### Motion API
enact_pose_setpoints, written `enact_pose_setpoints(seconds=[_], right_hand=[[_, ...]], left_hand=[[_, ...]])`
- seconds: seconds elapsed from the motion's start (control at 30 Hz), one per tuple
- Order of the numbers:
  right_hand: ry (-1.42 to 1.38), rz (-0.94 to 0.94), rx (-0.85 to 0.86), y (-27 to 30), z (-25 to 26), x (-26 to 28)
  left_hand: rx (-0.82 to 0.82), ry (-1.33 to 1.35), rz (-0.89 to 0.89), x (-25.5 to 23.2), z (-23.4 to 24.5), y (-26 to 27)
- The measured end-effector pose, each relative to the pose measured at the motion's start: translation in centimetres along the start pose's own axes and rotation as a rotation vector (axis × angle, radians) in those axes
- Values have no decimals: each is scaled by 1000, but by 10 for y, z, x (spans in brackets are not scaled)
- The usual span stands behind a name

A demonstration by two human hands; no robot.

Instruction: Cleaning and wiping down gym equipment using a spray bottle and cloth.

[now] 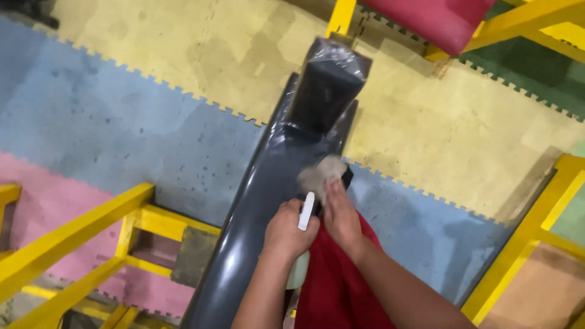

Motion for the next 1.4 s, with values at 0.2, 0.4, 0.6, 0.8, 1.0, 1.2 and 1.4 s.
enact_pose_setpoints(seconds=[0.2,0.4,0.6,0.8,1.0,1.2,1.4], right_hand=[[-19,-216,-149,-92,-5,-124],[255,104,-34,-207,39,-142],[-722,-99,-27,-212,-15,-187],[-54,81,-276,-84,-12,-72],[-304,-34,-171,58,-55,55],[-820,-160,56,155,-132,81],[-937,-327,376,74,-76,49]], left_hand=[[22,-15,12,-40,-20,-37],[92,-18,54,-50,-28,-58],[52,61,60,-41,-18,-56],[-97,154,-41,-5,-4,-19],[-155,214,22,54,20,46],[-307,211,32,102,41,100],[-373,272,22,97,61,121]])
Point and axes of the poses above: each hand's wrist, its own y-axis away from the middle knuckle, its own z-axis out of the back of the hand, x = y × z, the point moved 6 cm from there along -y, towards the middle knuckle, and after that the axes turned 12 degrees about z, right-handed, at the moved point
